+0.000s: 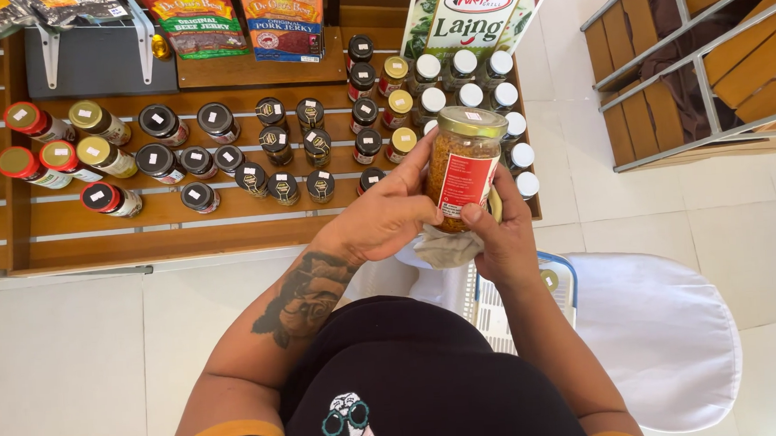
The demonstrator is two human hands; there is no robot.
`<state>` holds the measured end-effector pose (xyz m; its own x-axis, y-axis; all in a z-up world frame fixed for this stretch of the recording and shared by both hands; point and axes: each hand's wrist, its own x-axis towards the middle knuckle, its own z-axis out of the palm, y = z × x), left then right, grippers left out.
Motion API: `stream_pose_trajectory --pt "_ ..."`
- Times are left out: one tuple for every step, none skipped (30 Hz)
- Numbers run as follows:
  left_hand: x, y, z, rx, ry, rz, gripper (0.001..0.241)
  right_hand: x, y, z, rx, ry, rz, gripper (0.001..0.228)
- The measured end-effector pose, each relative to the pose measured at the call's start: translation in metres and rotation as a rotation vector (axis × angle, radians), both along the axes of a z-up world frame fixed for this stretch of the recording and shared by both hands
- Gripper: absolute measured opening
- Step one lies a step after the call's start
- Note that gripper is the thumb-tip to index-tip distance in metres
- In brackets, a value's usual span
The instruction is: The person is wiping glass jars with a cloth and placing them into a basket or back onto the shelf.
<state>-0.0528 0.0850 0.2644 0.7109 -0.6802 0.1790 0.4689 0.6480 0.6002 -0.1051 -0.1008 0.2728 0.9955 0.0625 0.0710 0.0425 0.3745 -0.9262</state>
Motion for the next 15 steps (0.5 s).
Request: stream_pose_trajectory --pt "-0.0006 -0.0004 0.0012 0.000 0.003 -0.002 0.101 -0.0010 -0.0006 -0.0003 0.000 0.003 -0.002 0.072" --pt "-0.0005 -0.0004 0.0027 0.004 0.005 -0.006 0.103 -0.0004 -0.0009 -0.0005 -0.003 0.006 0.001 0.073" --pt "-0.0005 -0.0002 0.0043 0.009 0.007 -0.010 0.106 0.0001 -0.0011 -0.0006 -0.006 0.009 0.003 0.073" --pt "-0.0007 0.0007 0.0033 0.010 0.007 -0.009 0.106 0.0002 -0.0008 -0.0011 -0.006 0.009 0.004 0.073" --pt "-0.0009 0.0014 0.0024 0.016 -0.006 -0.010 0.105 0.0003 -0.0007 -0.0015 -0.005 0.008 0.002 0.073" --pt "-0.0015 0.0014 0.0012 0.021 -0.017 -0.014 0.104 -0.0005 -0.0011 -0.0020 -0.006 0.009 -0.001 0.073" --pt "-0.0020 0.0014 0.0013 0.021 -0.015 -0.015 0.104 -0.0017 -0.0020 -0.0032 -0.005 0.011 -0.003 0.073" --pt "-0.0016 0.0017 0.0017 0.022 -0.002 -0.022 0.101 -0.0017 -0.0026 -0.0042 -0.015 0.001 -0.002 0.074" --pt "-0.0013 0.0021 0.0021 0.022 0.011 -0.029 0.098 -0.0017 -0.0032 -0.0052 -0.024 -0.009 -0.001 0.074" --pt "-0.0012 0.0019 0.0031 0.023 0.010 -0.029 0.098 -0.0015 -0.0025 -0.0049 -0.023 -0.009 -0.001 0.074" --pt "-0.0011 0.0017 0.0039 0.015 0.021 -0.022 0.096 -0.0013 -0.0018 -0.0048 -0.029 -0.016 -0.001 0.074" --pt "-0.0023 0.0015 0.0042 0.007 0.035 -0.014 0.094 -0.0023 -0.0012 -0.0050 -0.036 -0.020 0.000 0.074" --pt "-0.0037 0.0007 0.0026 0.008 0.038 -0.014 0.094 -0.0038 -0.0012 -0.0067 -0.035 -0.017 0.000 0.074" --pt "-0.0034 0.0002 0.0015 0.007 0.046 0.008 0.090 -0.0034 -0.0008 -0.0081 -0.040 -0.024 0.001 0.075" --pt "-0.0031 -0.0002 0.0005 0.007 0.053 0.031 0.085 -0.0030 -0.0005 -0.0093 -0.045 -0.031 0.001 0.075"
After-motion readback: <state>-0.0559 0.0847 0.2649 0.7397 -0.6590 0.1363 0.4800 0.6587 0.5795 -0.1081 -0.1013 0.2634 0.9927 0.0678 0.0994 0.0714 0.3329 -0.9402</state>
